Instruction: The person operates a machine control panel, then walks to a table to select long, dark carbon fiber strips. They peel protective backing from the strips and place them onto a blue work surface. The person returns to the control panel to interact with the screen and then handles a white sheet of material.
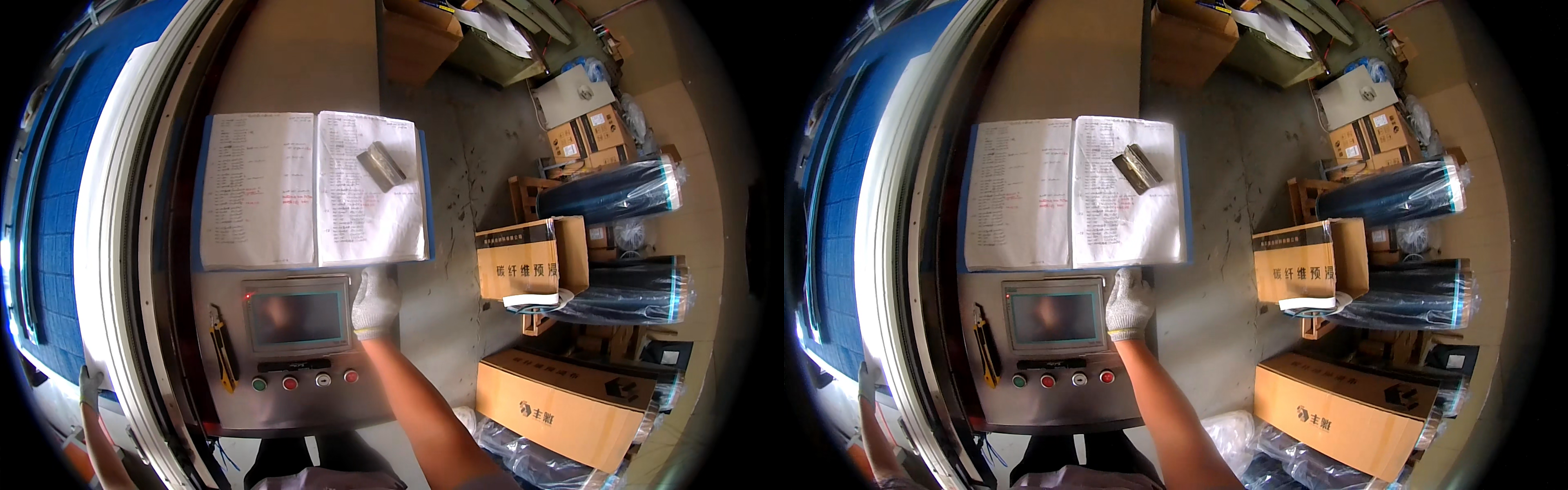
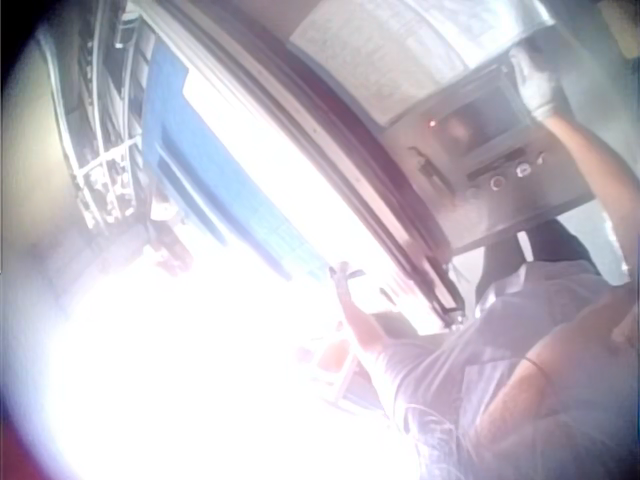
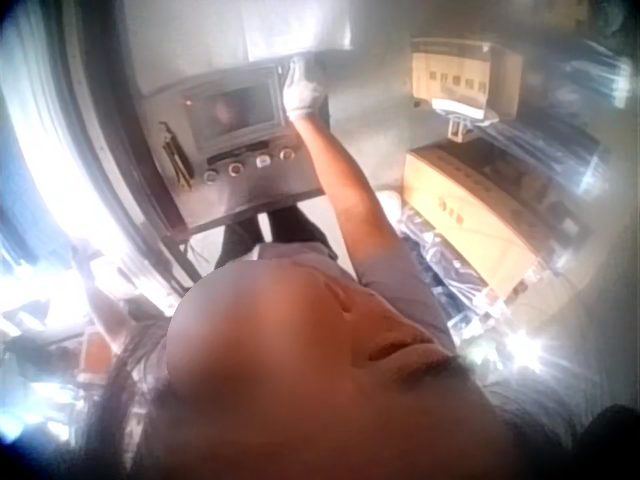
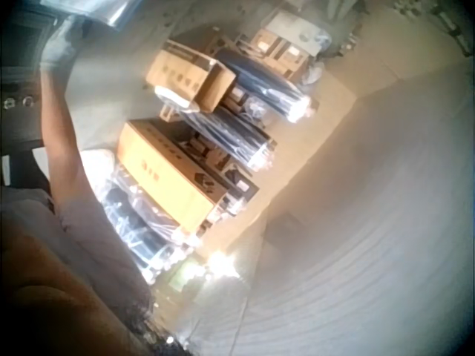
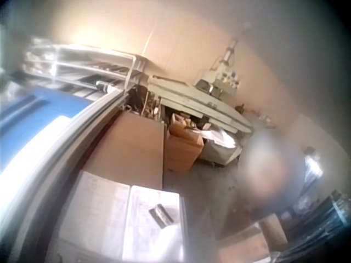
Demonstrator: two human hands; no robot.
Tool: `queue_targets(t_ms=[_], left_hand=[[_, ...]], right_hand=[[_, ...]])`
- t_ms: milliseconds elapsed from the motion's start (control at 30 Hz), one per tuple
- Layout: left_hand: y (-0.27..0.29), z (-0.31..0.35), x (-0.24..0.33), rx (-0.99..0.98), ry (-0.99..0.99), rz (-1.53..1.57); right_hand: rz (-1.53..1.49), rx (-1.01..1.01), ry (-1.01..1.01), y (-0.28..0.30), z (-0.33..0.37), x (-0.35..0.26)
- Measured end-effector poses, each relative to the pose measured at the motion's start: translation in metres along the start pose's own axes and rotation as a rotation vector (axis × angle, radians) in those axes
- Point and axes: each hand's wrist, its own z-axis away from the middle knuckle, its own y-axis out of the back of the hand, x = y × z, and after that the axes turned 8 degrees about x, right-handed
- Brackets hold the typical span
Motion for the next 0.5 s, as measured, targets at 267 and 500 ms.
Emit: queue_targets(t_ms=[267,500], left_hand=[[0.003,-0.004,-0.007,0.068,-0.082,-0.054],[-0.002,0.000,-0.002,0.056,-0.020,-0.084]], right_hand=[[-0.012,0.007,0.016,0.000,-0.004,-0.001],[-0.031,0.001,0.013,-0.002,-0.007,-0.001]])
